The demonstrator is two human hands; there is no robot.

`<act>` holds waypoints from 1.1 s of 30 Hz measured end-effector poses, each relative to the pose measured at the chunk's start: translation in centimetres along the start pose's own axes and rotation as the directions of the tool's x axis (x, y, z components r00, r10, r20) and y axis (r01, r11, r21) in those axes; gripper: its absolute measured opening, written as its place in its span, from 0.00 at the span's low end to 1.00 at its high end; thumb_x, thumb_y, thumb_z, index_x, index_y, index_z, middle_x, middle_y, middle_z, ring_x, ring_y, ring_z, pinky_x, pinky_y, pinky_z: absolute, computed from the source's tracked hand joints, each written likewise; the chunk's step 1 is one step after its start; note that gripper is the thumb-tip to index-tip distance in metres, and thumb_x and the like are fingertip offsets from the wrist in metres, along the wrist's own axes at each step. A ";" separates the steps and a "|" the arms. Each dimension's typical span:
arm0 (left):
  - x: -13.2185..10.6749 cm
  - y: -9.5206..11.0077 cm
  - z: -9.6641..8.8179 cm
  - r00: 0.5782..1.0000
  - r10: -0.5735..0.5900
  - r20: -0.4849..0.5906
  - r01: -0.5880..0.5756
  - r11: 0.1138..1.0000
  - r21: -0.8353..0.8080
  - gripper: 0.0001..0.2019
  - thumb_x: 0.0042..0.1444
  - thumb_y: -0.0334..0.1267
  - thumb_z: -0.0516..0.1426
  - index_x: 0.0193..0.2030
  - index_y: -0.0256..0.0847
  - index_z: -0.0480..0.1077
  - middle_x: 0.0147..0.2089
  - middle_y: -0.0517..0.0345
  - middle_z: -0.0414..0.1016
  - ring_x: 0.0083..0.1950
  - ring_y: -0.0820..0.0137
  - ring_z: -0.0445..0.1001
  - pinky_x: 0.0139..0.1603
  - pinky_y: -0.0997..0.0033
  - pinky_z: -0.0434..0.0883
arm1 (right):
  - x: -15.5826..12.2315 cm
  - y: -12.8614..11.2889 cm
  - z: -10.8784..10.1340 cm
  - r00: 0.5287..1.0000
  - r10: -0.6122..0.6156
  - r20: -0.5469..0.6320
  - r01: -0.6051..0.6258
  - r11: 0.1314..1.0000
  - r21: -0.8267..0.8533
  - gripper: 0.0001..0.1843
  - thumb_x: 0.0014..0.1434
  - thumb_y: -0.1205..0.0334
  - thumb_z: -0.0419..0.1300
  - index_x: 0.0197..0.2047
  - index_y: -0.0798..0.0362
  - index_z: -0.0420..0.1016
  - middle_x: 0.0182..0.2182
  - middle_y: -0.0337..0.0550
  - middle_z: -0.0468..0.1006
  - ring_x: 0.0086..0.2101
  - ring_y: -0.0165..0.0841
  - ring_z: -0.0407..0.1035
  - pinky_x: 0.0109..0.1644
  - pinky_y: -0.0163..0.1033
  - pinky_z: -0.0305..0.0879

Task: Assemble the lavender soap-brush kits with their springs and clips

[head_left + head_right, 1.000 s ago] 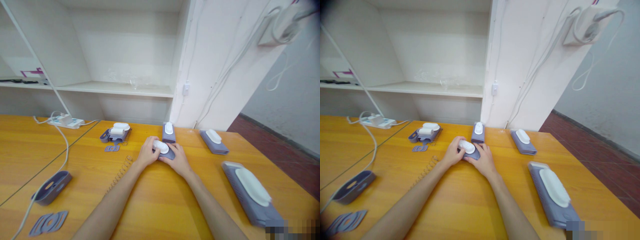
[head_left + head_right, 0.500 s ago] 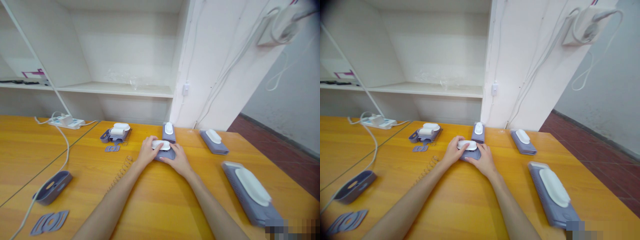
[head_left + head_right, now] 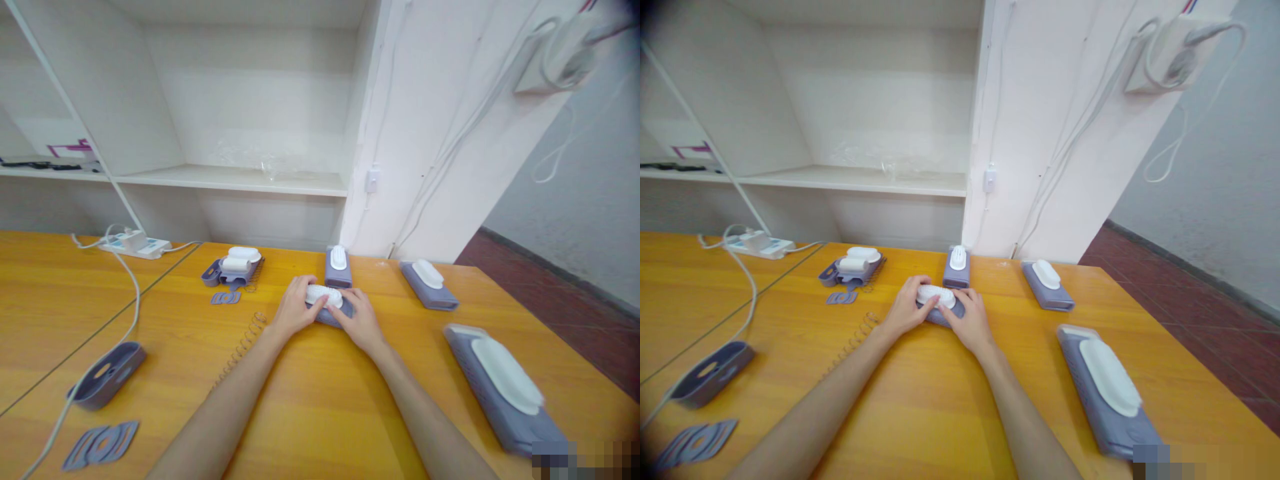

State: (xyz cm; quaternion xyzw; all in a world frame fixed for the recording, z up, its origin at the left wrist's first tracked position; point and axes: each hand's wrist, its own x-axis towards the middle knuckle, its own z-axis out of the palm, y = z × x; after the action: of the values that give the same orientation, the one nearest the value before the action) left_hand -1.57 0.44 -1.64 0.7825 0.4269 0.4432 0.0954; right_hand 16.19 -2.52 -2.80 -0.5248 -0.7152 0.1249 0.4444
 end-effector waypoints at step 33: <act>-1.2 0.4 2.4 0.903 -0.421 0.081 0.411 0.797 -0.443 0.30 0.27 0.46 0.70 0.37 0.39 0.64 0.33 0.58 0.75 0.34 0.69 0.73 0.33 0.73 0.65 | 0.2 2.1 -0.8 0.995 0.078 -0.065 -0.076 0.997 0.026 0.26 0.46 0.48 0.65 0.47 0.50 0.69 0.41 0.45 0.72 0.44 0.41 0.65 0.50 0.48 0.61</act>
State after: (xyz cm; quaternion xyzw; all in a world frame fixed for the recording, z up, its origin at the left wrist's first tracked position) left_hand 0.17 -0.18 -3.58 0.6210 0.4749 0.5064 0.3639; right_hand 18.12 -1.70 -3.64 -0.5507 -0.6779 0.1328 0.4686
